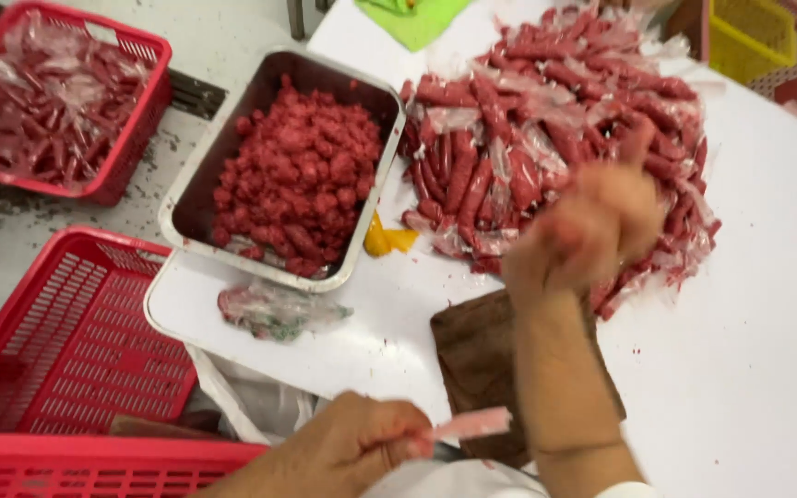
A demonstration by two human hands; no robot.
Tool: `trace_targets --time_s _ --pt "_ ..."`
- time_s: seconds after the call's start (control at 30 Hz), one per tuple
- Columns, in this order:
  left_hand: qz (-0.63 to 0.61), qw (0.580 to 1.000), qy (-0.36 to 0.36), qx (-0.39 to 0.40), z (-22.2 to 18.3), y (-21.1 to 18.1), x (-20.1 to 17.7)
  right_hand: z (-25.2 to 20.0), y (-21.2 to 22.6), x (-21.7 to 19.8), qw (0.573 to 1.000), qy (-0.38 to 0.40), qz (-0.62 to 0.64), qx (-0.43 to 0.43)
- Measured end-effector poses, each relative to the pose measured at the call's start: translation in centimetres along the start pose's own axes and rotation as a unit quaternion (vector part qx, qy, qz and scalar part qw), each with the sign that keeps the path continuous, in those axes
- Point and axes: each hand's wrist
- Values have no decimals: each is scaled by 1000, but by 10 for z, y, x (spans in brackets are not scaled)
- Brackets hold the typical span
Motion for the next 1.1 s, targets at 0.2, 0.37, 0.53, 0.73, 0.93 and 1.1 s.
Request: trace_targets --time_s 0.2,0.37,0.53,0.73,0.93,1.1 --pt "112 916 -277 267 34 5 -8 -108 37 53 860 485 71 143" --pt "265 797 -448 306 98 45 -14 -103 62 -33 629 447 284 569" --pt "22 881 -369 295 138 58 41 -201 19 -159 868 313 160 350" --pt "-234 927 -177 233 151 28 86 -58 38 -202 737 405 140 523" --pt "7 950 -71 303 115 21 98 -22 39 -254 818 509 -10 268" --pt "-361 826 116 -418 84 97 136 -76 60 -283 827 550 -54 104"
Point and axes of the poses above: each hand's wrist, its own z-axis towards the middle knuckle, its own x-axis out of the palm, y = z × x, and after that the axes turned 13 degrees about -y, right-handed
